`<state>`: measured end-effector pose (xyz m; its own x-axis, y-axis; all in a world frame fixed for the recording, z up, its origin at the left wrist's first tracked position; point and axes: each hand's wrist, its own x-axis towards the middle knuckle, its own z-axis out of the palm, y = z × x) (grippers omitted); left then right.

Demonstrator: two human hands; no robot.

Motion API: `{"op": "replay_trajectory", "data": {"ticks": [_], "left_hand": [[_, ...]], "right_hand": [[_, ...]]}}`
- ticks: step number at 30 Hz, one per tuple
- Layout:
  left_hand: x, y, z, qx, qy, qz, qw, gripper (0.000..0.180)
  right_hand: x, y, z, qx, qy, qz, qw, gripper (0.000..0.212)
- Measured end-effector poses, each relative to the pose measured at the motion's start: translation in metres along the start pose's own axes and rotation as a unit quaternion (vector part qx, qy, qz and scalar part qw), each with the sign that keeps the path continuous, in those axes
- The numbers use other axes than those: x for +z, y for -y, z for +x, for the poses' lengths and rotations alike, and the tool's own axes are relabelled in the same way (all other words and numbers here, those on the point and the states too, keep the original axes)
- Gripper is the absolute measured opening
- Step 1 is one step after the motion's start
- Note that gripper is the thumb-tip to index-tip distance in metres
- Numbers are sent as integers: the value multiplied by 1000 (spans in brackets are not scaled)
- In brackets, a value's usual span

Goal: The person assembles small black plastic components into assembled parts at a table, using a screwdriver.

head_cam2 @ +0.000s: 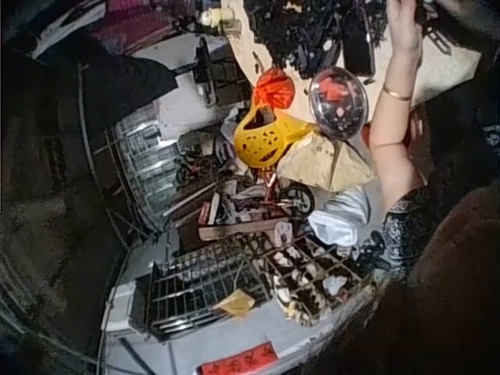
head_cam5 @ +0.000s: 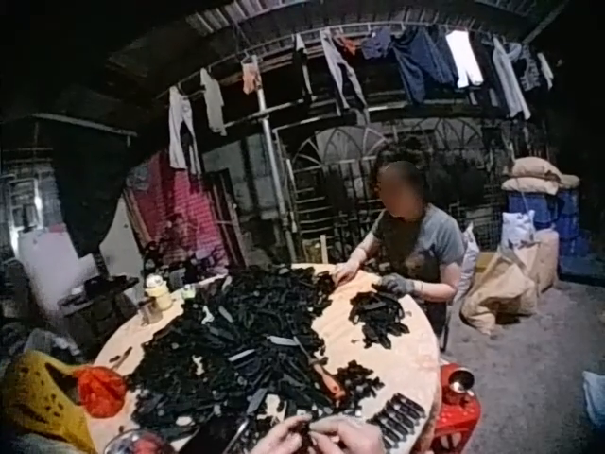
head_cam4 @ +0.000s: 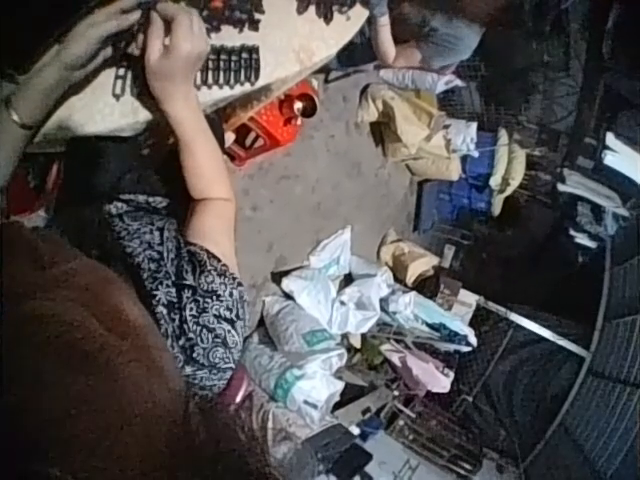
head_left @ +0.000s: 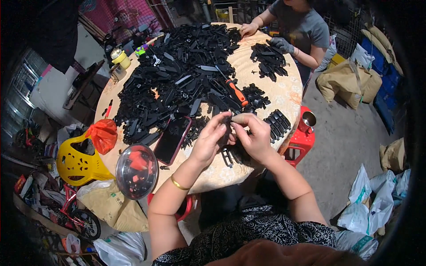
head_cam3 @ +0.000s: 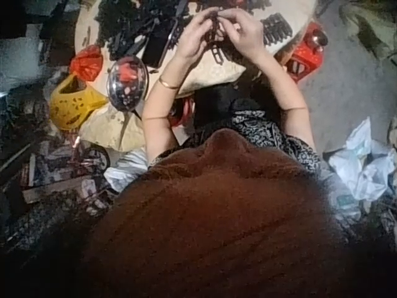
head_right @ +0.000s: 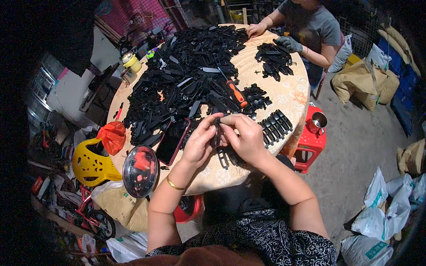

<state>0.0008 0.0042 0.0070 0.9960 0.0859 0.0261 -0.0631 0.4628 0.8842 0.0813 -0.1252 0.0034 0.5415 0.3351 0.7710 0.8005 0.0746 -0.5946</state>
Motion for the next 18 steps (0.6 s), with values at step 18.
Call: {"op": "replay_trajectory", "data": {"ticks": [18], "left_hand": [[-3,4,1,12,6,-12,1000,37]], "right_hand": [[-5,-2,2,-130,-12,-81,988,25]]}}
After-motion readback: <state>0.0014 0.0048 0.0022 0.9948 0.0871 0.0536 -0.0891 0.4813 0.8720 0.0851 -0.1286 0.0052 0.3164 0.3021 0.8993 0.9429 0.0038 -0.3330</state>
